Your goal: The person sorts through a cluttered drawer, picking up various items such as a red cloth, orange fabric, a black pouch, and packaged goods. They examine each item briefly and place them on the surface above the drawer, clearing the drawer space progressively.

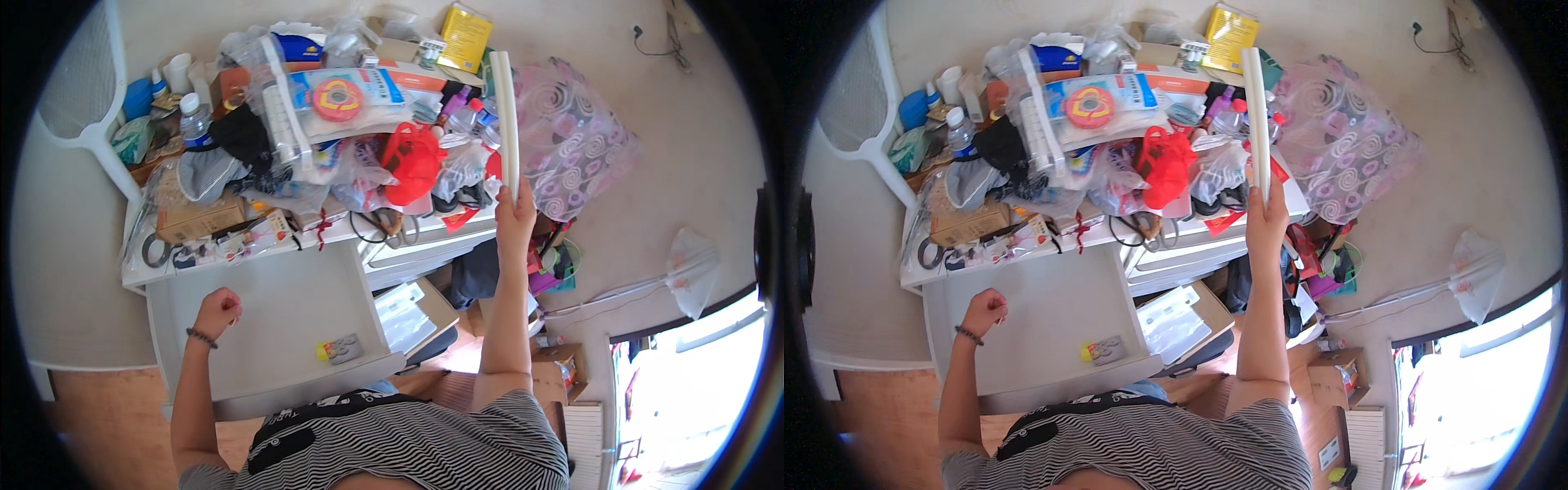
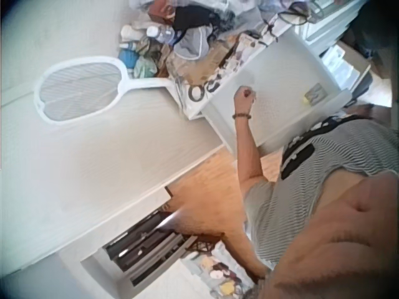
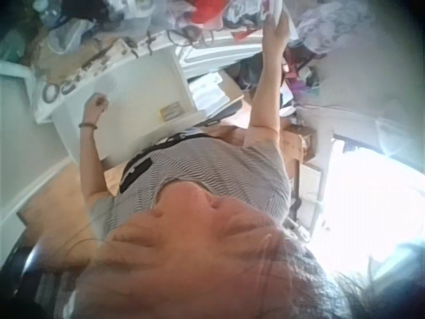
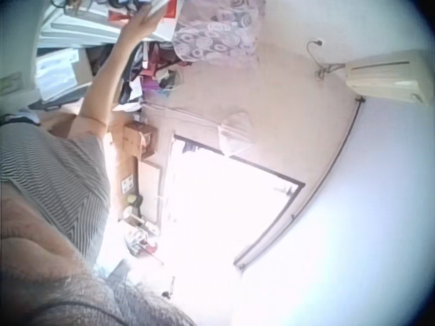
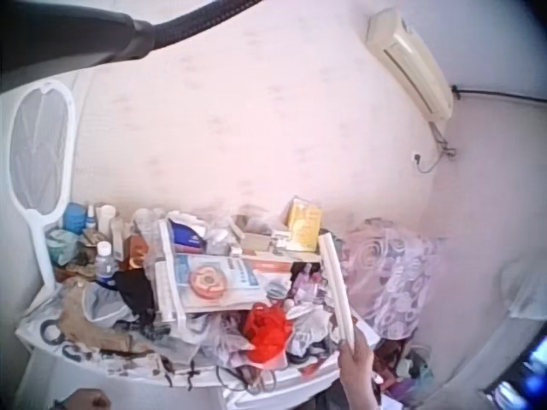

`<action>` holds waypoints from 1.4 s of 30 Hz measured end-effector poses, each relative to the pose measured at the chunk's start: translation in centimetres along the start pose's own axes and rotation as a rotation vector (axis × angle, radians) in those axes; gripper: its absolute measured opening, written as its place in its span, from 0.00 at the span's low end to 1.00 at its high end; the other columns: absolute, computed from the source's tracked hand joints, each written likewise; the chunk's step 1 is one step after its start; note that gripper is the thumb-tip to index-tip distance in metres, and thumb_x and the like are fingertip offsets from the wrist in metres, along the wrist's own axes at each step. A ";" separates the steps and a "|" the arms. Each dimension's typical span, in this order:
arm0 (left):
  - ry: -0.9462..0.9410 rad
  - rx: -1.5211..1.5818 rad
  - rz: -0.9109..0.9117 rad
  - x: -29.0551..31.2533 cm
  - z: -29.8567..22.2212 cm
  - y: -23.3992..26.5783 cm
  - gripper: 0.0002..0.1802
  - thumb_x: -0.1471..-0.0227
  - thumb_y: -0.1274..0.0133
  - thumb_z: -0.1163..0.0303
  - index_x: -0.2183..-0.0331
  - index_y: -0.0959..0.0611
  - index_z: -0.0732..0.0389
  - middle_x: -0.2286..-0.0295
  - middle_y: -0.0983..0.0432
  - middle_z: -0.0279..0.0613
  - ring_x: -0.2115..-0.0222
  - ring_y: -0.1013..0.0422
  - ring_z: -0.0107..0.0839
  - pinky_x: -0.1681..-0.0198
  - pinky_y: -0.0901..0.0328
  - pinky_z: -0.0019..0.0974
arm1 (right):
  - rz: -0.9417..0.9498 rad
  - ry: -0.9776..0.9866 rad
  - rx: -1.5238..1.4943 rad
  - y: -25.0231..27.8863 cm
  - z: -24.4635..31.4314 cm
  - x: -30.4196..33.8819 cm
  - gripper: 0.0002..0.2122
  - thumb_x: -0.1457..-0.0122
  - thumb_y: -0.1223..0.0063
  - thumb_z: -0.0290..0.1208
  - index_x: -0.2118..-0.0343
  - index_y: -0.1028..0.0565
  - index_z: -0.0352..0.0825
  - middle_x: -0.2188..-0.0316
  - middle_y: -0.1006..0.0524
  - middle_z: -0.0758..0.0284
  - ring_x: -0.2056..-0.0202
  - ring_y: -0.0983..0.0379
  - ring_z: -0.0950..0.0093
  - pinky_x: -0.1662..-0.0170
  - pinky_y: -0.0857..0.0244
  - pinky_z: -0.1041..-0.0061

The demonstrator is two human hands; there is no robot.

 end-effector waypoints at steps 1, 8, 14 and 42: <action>-0.017 0.129 0.006 1.0 -2.1 -0.2 0.05 0.56 0.49 0.82 0.72 0.24 0.64 0.81 0.28 0.36 0.84 0.34 0.22 0.81 0.38 0.26 | -0.025 -0.025 0.027 0.5 -0.9 0.0 0.09 0.40 0.55 0.28 0.58 0.30 0.32 0.79 0.34 0.75 0.82 0.43 0.89 0.80 0.49 0.87; -0.123 0.388 -0.256 5.0 -7.0 0.5 0.08 0.51 0.51 0.80 0.66 0.23 0.66 0.78 0.28 0.34 0.78 0.33 0.21 0.74 0.38 0.24 | -0.276 -0.417 -0.120 3.8 -10.7 3.0 0.03 0.42 0.56 0.25 0.69 0.34 0.32 0.81 0.36 0.74 0.85 0.45 0.88 0.83 0.50 0.86; -0.167 0.489 -0.221 4.7 -7.9 -1.3 0.05 0.49 0.49 0.75 0.68 0.23 0.65 0.77 0.29 0.34 0.77 0.34 0.22 0.73 0.40 0.24 | -0.115 -0.415 0.586 4.7 -22.5 5.8 0.10 0.47 0.53 0.27 0.63 0.32 0.29 0.74 0.29 0.48 0.68 0.29 0.51 0.65 0.36 0.58; -0.243 0.558 -0.208 3.1 -12.3 -8.1 0.06 0.48 0.48 0.72 0.69 0.24 0.64 0.77 0.31 0.34 0.76 0.36 0.22 0.73 0.41 0.25 | 0.154 -0.343 0.834 9.1 -33.9 -2.5 0.24 0.49 0.46 0.37 0.49 0.34 0.36 0.53 0.31 0.56 0.53 0.34 0.54 0.53 0.38 0.56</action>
Point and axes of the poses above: each hand's wrist, its own x-axis away from the middle knuckle, its own y-axis out of the back of the hand, z = x × y, the point moved 2 cm from there along -x, towards the middle knuckle
